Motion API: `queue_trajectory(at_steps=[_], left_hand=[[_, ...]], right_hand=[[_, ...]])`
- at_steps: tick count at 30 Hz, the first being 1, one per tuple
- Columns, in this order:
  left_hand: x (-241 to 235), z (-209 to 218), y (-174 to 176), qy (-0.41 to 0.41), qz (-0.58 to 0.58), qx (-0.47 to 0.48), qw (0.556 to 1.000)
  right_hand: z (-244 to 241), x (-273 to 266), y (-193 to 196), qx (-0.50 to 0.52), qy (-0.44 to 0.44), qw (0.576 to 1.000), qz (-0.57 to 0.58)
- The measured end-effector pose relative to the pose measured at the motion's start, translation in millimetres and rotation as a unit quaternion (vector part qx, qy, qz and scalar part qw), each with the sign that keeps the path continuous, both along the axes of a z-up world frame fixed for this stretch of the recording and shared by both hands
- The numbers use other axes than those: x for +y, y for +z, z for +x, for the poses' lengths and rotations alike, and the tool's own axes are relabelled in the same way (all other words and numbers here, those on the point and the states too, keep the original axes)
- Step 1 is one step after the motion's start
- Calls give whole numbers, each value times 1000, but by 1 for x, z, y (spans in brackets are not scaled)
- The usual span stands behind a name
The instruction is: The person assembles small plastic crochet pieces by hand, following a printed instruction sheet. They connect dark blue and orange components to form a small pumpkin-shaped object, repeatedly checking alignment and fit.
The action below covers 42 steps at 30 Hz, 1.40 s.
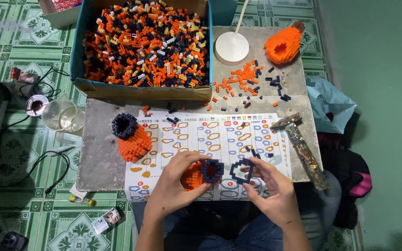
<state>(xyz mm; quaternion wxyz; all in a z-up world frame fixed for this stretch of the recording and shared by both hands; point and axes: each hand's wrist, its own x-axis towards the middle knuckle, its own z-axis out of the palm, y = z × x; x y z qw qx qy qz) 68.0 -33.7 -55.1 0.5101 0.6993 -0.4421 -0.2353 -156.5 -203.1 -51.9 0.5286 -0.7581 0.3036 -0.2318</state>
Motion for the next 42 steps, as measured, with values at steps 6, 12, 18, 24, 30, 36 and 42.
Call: queue_trajectory(at_steps=[6,12,18,24,30,36,42], left_hand=[[12,9,-7,-50,-10,72,996],[15,16,-2,-52,-62,205,975],[9,8,10,-83,-47,76,992],[4,3,1,-31,-16,26,999],[0,-4,2,6,-1,37,999],[-2,-6,2,12,-9,12,1000],[-3,-9,4,18,0,-6,1000]], right_hand=[[-4,-3,-3,14,-16,1000,-2],[-10,-4,-14,-23,-26,996,84],[-12,0,-19,-39,-30,991,122],[-6,5,-19,-111,-5,982,154],[-2,11,-18,-152,12,976,156],[-6,8,-31,-169,10,978,124],[-4,11,-30,-176,3,973,148]])
